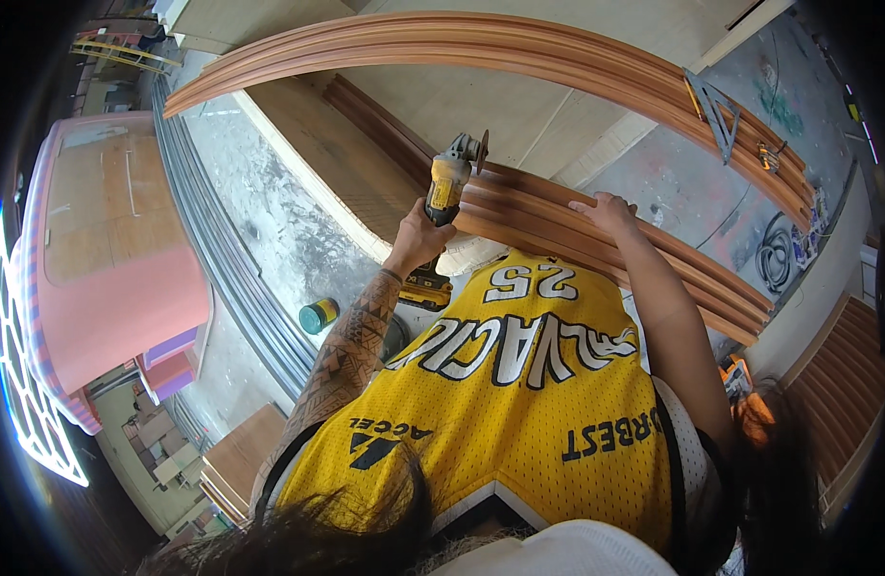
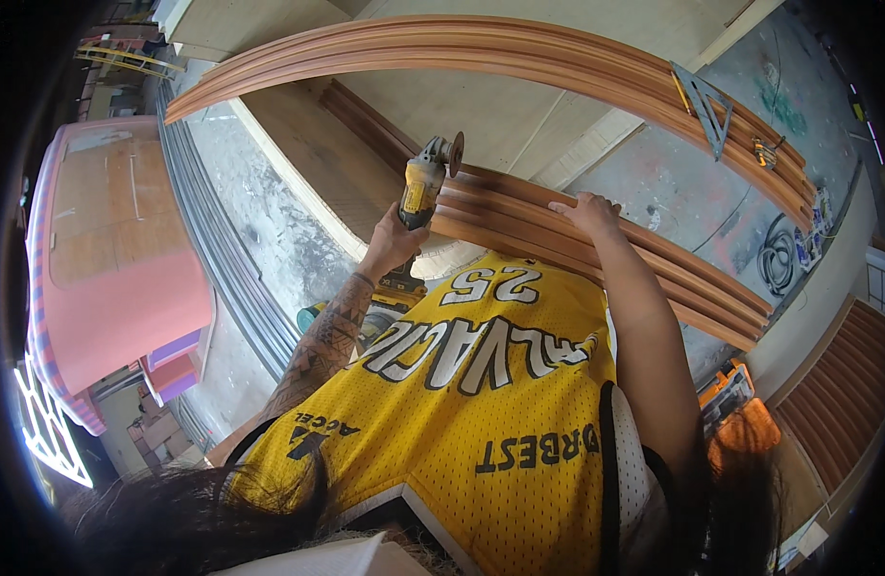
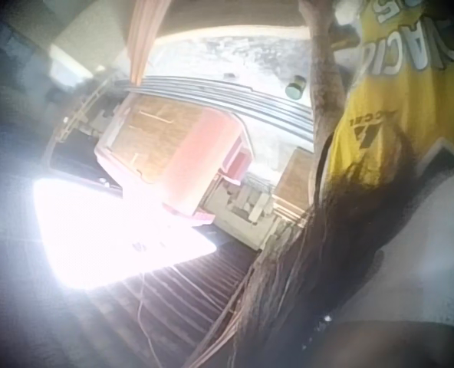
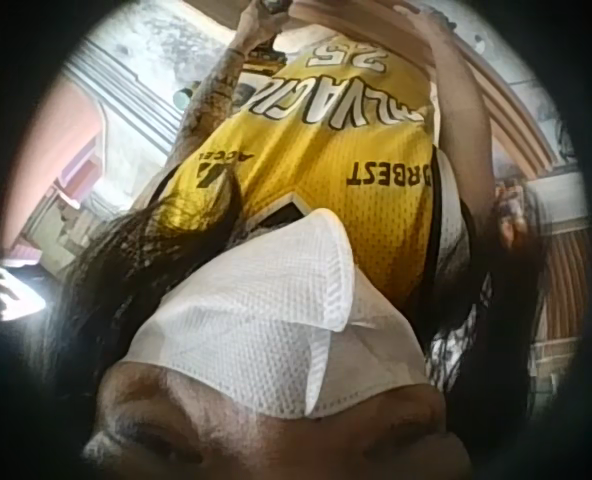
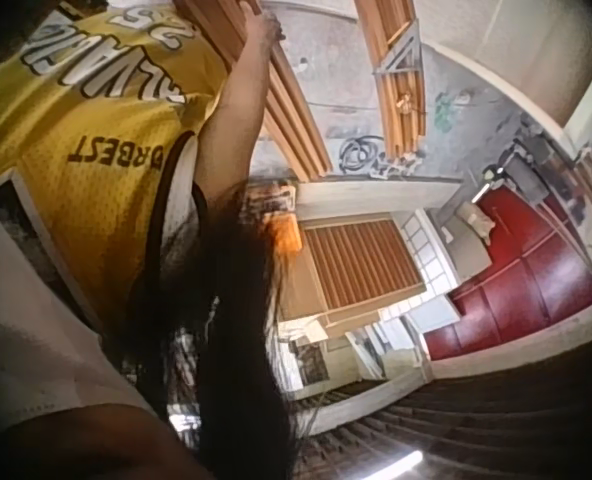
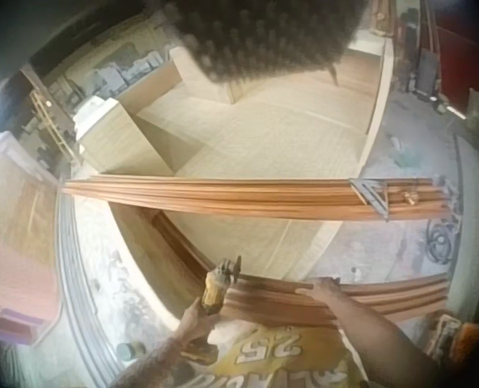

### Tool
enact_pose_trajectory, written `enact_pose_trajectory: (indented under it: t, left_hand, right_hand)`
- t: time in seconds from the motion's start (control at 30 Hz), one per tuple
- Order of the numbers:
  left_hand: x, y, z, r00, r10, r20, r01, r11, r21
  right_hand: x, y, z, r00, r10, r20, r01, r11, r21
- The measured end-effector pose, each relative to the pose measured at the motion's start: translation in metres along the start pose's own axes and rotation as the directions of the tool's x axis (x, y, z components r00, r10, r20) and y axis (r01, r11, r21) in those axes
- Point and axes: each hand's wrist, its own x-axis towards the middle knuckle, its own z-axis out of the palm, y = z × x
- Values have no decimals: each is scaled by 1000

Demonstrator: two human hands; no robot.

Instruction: Measuring, marking, and cutting wooden furniture components in a workshop.

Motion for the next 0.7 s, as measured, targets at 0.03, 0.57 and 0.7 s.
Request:
enact_pose_trajectory:
  t: [0.03,0.57,0.7]
  left_hand:
    - [1,-1,1,1000,21,-3,-21,1000,-15]
    - [13,-3,-1,999,29,17,-30,997,78]
    - [15,-8,-1,1000,5,18,-6,998,61]
  right_hand:
    - [-1,-1,0,1000,-2,-18,2,1000,-1]
    - [4,1,4,1000,6,9,-6,1000,6]
    - [5,0,3,1000,2,7,-2,1000,-4]
